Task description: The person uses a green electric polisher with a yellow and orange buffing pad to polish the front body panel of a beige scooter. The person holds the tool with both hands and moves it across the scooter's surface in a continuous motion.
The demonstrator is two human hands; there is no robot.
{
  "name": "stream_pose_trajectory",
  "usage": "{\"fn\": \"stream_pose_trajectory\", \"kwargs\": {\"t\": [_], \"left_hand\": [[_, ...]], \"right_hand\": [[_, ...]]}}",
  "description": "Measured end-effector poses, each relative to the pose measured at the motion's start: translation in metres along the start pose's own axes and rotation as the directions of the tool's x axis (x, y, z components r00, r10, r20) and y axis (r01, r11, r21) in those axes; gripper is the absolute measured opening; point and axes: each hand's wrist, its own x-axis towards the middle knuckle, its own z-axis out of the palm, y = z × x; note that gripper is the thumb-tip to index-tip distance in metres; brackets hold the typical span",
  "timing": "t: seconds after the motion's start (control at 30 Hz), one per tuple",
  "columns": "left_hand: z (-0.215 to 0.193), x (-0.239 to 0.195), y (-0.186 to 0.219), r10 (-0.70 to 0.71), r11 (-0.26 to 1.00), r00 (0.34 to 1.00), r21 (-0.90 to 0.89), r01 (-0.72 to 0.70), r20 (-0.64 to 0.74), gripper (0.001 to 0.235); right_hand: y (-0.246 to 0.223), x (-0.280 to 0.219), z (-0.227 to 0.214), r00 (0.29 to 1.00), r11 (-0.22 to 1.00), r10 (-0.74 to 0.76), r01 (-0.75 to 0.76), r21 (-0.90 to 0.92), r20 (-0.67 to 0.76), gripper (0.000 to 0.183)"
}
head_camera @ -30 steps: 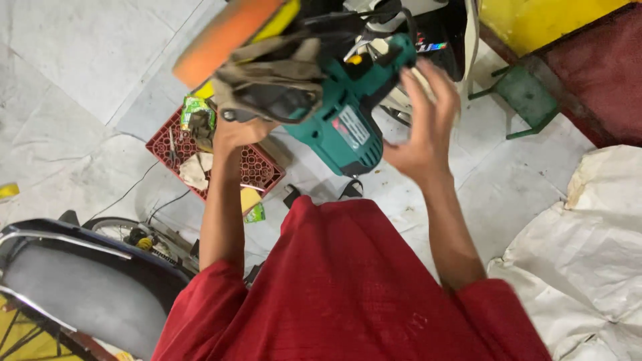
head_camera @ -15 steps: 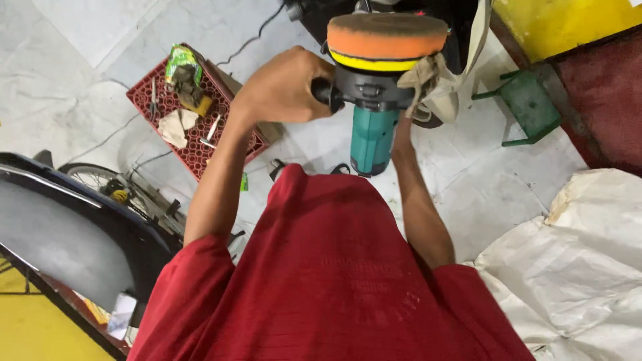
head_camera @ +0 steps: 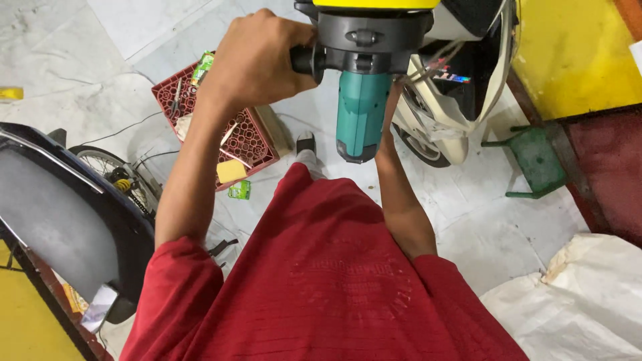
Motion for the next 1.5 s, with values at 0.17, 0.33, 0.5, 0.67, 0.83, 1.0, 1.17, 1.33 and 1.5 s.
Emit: {"fn": "stream_pose_trajectory", "kwargs": {"t": [0.17, 0.33, 0.5, 0.67, 0.83, 1.0, 1.17, 1.33, 1.5], "left_hand": [[-0.007, 0.026, -0.036, 0.122, 0.992, 0.99, 0.013, -0.122, -0.063, 0.025], [-0.016, 0.059, -0.075, 0.218, 0.976, 0.967, 0.009, -0.219, -0.135, 0.028], [-0.023, 0.094, -0.088, 0.236, 0.97, 0.969, -0.037, -0.24, -0.071, 0.029], [-0.035, 0.103, -0.073, 0.342, 0.936, 0.94, -0.094, -0.34, 0.002, 0.027], [-0.036, 0.106, -0.051, 0.38, 0.922, 0.925, -0.075, -0.379, -0.008, 0.026], [-0.032, 0.112, -0.037, 0.389, 0.92, 0.921, -0.054, -0.388, 0.023, 0.039], [-0.037, 0.104, -0.02, 0.439, 0.898, 0.891, 0.02, -0.439, -0.115, 0.034], [-0.041, 0.084, -0.009, 0.402, 0.914, 0.902, 0.015, -0.405, -0.161, 0.036], [-0.028, 0.063, 0.003, 0.327, 0.945, 0.928, 0.034, -0.326, -0.177, 0.043]], "right_hand": [[-0.007, 0.035, 0.016, 0.962, 0.88, -0.256, 0.271, -0.391, 0.091, 0.035], [-0.021, 0.067, 0.043, 0.964, 0.887, -0.266, 0.253, -0.387, 0.02, 0.023], [-0.049, 0.064, 0.048, 0.955, 0.83, -0.292, 0.231, -0.508, -0.043, 0.014], [-0.041, 0.078, 0.092, 0.955, 0.832, -0.293, 0.236, -0.503, -0.037, 0.013], [-0.032, 0.074, 0.127, 0.968, 0.845, -0.248, 0.24, -0.477, 0.047, 0.013], [-0.028, 0.078, 0.134, 0.969, 0.843, -0.216, 0.246, -0.479, 0.116, 0.013], [-0.023, 0.067, 0.128, 0.966, 0.84, -0.19, 0.253, -0.48, 0.175, 0.013], [0.011, 0.054, 0.088, 0.96, 0.842, -0.172, 0.258, -0.473, 0.219, 0.013], [0.014, 0.052, 0.081, 0.935, 0.858, -0.153, 0.286, -0.426, 0.321, 0.013]]}}
